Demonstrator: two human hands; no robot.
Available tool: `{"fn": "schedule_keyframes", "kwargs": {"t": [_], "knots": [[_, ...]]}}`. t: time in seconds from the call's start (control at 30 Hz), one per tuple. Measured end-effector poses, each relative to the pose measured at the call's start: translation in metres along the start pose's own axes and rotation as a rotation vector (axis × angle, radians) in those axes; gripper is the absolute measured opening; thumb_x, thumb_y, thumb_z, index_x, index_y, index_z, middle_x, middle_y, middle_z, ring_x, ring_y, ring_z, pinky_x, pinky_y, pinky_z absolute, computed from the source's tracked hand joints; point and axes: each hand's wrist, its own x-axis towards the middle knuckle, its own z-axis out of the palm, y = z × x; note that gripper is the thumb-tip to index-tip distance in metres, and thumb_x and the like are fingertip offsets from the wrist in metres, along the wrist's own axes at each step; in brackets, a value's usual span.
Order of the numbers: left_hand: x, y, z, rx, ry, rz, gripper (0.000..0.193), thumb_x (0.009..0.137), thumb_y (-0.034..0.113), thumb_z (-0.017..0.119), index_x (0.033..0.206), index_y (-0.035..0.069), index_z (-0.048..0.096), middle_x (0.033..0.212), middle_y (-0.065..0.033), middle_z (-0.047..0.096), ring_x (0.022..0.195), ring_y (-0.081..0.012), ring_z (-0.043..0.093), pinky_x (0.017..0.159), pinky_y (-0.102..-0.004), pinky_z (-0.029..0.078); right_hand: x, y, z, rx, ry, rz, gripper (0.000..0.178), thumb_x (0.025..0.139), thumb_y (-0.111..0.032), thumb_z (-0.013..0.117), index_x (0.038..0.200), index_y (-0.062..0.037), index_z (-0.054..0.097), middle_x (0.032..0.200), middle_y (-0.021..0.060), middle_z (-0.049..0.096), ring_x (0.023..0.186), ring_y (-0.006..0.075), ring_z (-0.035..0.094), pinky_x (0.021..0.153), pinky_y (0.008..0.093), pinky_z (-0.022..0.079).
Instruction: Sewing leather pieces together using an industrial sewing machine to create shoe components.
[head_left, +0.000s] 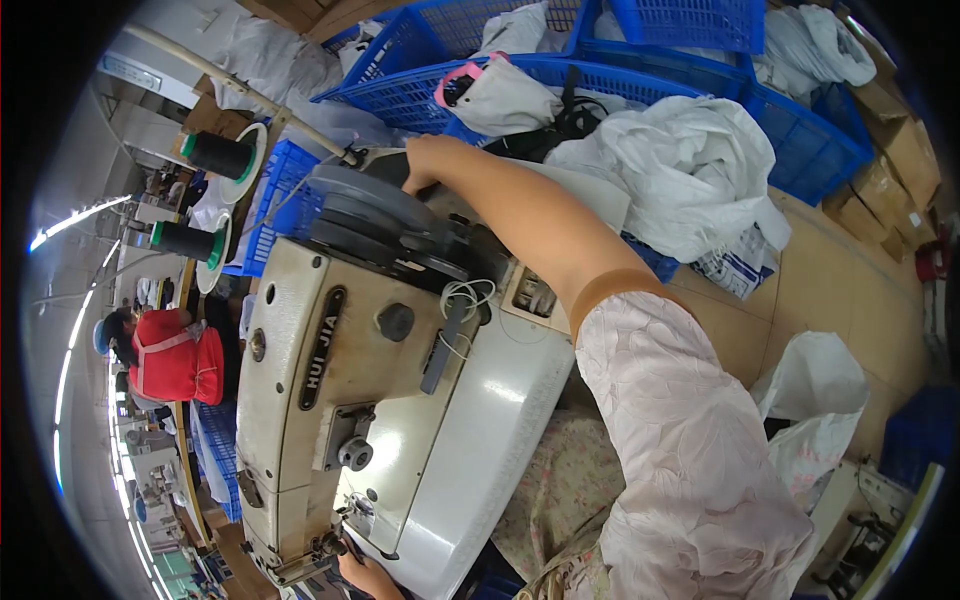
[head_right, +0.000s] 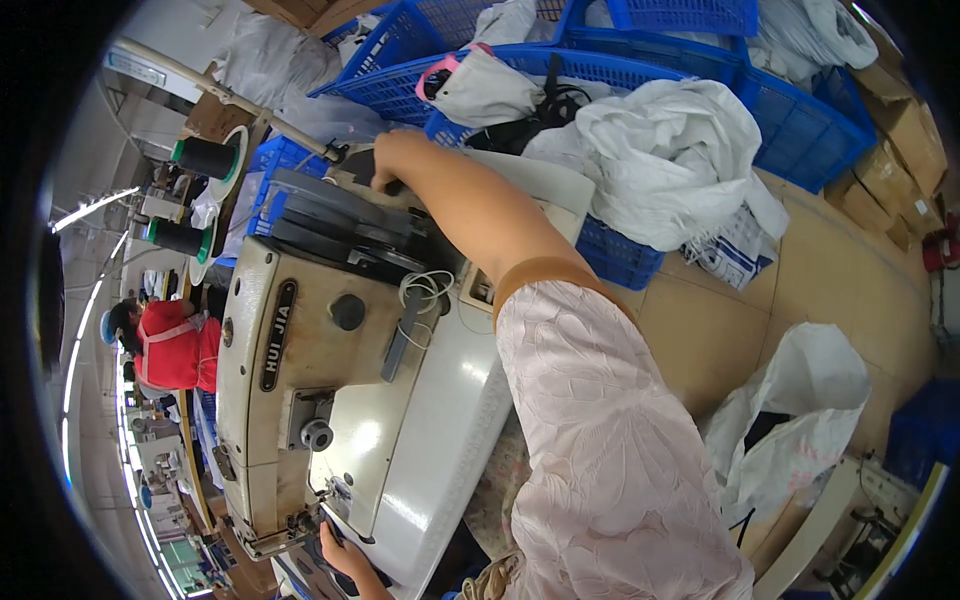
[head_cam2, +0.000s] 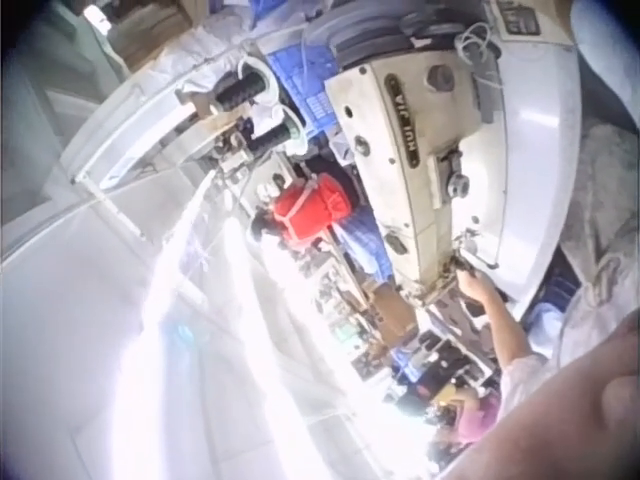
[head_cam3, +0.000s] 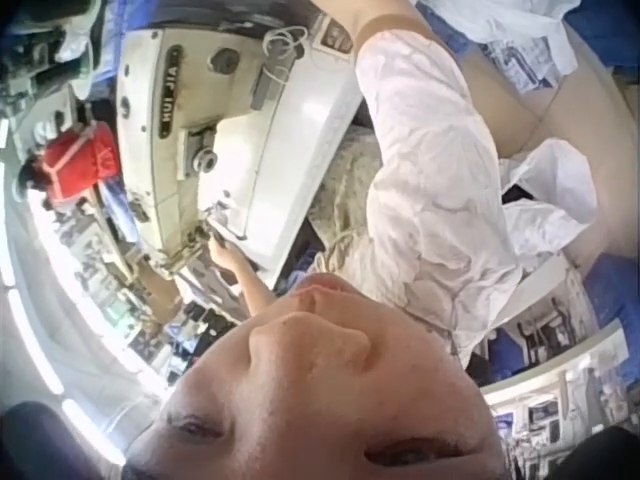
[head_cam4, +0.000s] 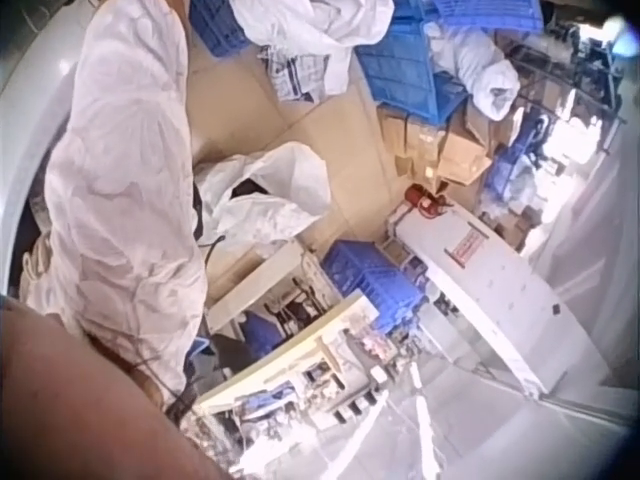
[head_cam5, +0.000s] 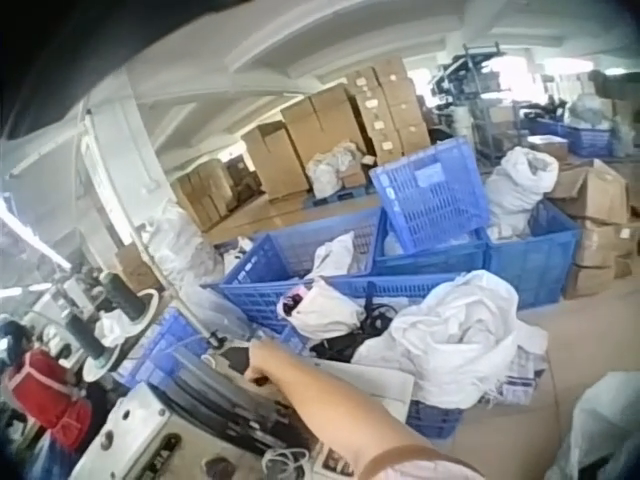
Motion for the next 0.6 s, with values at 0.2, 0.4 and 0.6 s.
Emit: {"fn": "schedule_keyframes", "kwargs": {"t": [0.2,0.4,0.6], "knots": [[0.005,-0.011,0.006,-0.002,-0.042,-0.01,0.051,0.072,-0.01,0.045,0.12,-0.008,0.059,0.114,-0.0245,0.066,0.107,-0.0388,0.063,0.097,-0.0409,0.046,0.001,0.012,-0.014,0.247,0.008,0.079,0.097,0.054,-0.054,0.081,0.121,0.0112,0.055,0.122,0.0289,0.06,0.111,0.0365,0.062,0.091,0.0418,0.051],[0.0,-0.002,0.0,-0.073,-0.007,-0.025,0.048,0.073,-0.009,0.045,0.119,-0.007,0.061,0.114,-0.0236,0.067,0.106,-0.038,0.063,0.096,-0.0401,0.047,0.003,0.029,-0.018,0.488,0.109,0.089,0.106,0.056,-0.06,0.081,0.122,0.0175,0.052,0.122,0.03,0.06,0.109,0.0346,0.063,0.091,0.0363,0.049],[-0.002,-0.009,0.001,0.042,-0.021,-0.017,0.047,0.073,-0.008,0.046,0.117,-0.007,0.062,0.114,-0.0238,0.067,0.106,-0.0385,0.063,0.096,-0.0406,0.046,-0.005,0.026,-0.012,0.945,0.121,0.19,0.111,0.053,-0.056,0.086,0.126,0.017,0.047,0.126,0.033,0.055,0.115,0.0374,0.058,0.096,0.0381,0.047]]}}
